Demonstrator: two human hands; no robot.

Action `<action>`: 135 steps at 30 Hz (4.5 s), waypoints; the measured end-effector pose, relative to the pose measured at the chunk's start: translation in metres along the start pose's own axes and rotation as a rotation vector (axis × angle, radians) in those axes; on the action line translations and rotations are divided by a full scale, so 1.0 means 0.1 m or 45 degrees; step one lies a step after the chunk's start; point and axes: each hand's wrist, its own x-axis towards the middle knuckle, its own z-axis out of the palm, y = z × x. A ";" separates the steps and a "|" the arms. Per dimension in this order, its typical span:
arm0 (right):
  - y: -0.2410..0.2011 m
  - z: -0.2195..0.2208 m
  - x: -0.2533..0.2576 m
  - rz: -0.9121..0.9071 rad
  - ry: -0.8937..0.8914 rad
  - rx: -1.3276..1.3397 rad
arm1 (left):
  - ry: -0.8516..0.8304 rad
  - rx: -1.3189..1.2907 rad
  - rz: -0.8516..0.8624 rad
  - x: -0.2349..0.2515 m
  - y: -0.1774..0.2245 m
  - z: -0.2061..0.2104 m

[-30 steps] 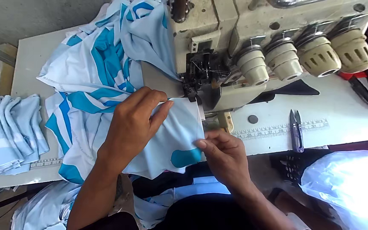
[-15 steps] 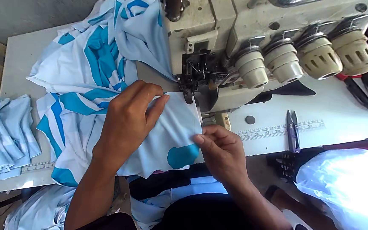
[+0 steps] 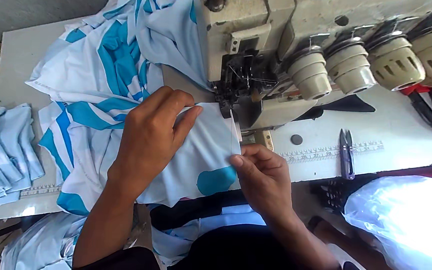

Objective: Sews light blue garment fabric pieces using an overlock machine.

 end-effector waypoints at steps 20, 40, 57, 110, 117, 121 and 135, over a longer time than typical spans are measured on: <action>0.03 0.01 -0.04 -0.012 0.007 0.037 | 0.018 -0.050 0.014 0.02 -0.01 0.01; -0.07 0.10 0.05 -0.216 0.178 -0.473 | 0.050 0.110 0.187 -0.44 0.54 0.29; -0.55 0.05 0.72 -0.484 -0.417 -1.066 | 0.282 -0.684 -0.291 -0.32 0.32 0.13; 0.04 -0.27 0.11 -0.783 0.058 -1.133 | -0.041 -0.299 0.426 0.10 -0.25 0.13; 0.21 -0.12 -0.09 -0.286 -0.200 -1.540 | 0.127 0.172 0.112 -0.31 0.24 -0.02; 0.19 -0.11 -0.06 -0.247 -0.244 -1.258 | -0.152 0.095 -0.186 -0.41 0.41 -0.02; 0.09 -0.02 0.03 -0.217 0.093 -0.271 | 0.067 0.100 -0.288 0.13 0.13 0.10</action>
